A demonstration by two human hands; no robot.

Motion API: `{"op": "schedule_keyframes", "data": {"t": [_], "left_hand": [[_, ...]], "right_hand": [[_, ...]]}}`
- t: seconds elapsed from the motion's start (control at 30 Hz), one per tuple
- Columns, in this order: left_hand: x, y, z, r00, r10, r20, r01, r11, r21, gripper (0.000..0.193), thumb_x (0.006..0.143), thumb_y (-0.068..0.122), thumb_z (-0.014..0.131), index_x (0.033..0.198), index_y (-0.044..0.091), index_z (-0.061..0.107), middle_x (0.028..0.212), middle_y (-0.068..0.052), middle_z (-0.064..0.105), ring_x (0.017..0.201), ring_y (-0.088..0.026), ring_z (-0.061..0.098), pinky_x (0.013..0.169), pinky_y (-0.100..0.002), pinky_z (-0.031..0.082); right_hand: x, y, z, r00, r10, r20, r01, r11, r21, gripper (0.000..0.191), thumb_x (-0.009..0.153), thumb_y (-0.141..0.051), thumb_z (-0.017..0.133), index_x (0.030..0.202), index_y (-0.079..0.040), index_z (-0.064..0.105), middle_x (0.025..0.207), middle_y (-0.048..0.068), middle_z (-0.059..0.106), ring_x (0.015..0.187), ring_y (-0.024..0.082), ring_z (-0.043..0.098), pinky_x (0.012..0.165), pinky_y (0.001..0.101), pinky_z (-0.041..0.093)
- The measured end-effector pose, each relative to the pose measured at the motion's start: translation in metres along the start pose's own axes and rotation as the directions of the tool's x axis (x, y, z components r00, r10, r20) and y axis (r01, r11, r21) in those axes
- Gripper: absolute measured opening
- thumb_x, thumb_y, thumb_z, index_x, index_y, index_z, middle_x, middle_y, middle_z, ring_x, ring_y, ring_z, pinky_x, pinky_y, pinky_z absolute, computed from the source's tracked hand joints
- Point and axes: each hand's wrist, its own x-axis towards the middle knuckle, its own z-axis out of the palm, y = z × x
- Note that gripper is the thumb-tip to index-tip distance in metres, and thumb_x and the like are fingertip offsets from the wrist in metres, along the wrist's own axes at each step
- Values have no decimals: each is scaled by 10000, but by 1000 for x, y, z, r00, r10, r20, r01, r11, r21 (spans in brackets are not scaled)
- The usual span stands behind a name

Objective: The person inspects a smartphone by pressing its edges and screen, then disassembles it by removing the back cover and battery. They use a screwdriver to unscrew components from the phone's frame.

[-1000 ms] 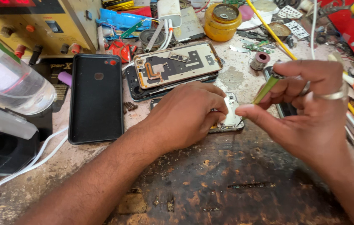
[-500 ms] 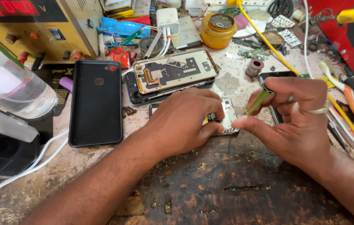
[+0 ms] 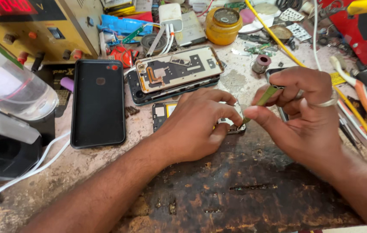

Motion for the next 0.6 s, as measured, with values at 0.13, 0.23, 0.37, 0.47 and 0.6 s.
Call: {"op": "schedule_keyframes", "data": {"t": [0.13, 0.23, 0.37, 0.47, 0.6], "left_hand": [[-1, 0, 3, 999, -35, 17, 35, 999, -3, 222, 810, 134, 686, 992, 191, 799, 1304, -74, 660, 1297, -296, 552, 1053, -499, 404], [-1, -2, 0, 1000, -15, 10, 15, 998, -56, 229, 791, 175, 730, 1006, 198, 805, 1286, -74, 661, 1282, -301, 549, 1035, -513, 376], [-1, -1, 1, 999, -44, 12, 45, 997, -65, 202, 791, 196, 740, 980, 213, 808, 1271, -64, 663, 1264, -281, 569, 1049, -490, 395], [0, -2, 1, 1000, -30, 8, 31, 998, -60, 202, 783, 196, 751, 975, 211, 814, 1275, -73, 659, 1265, -290, 564, 1056, -498, 385], [0, -3, -1, 999, -33, 29, 34, 997, -65, 185, 791, 211, 757, 963, 220, 824, 1268, -72, 677, 1248, -289, 587, 1031, -497, 411]], "right_hand": [[3, -4, 0, 996, -17, 92, 12, 998, 57, 555, 945, 65, 599, 1384, -113, 310, 1134, 149, 654, 1053, 191, 696, 895, 310, 611], [3, -2, 1, 997, -52, 53, 51, 999, 9, 619, 947, 64, 660, 1424, -118, 310, 1137, 167, 614, 1037, 186, 682, 884, 292, 612], [-1, -1, -4, 993, 102, 62, -105, 993, 47, 497, 994, 64, 588, 1376, -125, 333, 1173, 157, 703, 1093, 169, 728, 759, 237, 608], [-2, -1, -5, 994, 103, -35, -104, 995, -11, 553, 944, 65, 679, 1338, -123, 339, 1149, 163, 625, 1029, 164, 682, 757, 242, 595], [-1, -3, -6, 997, 78, 23, -80, 992, 101, 482, 1048, 113, 574, 1389, -136, 342, 1158, 178, 704, 1102, 167, 720, 935, 271, 604]]}}
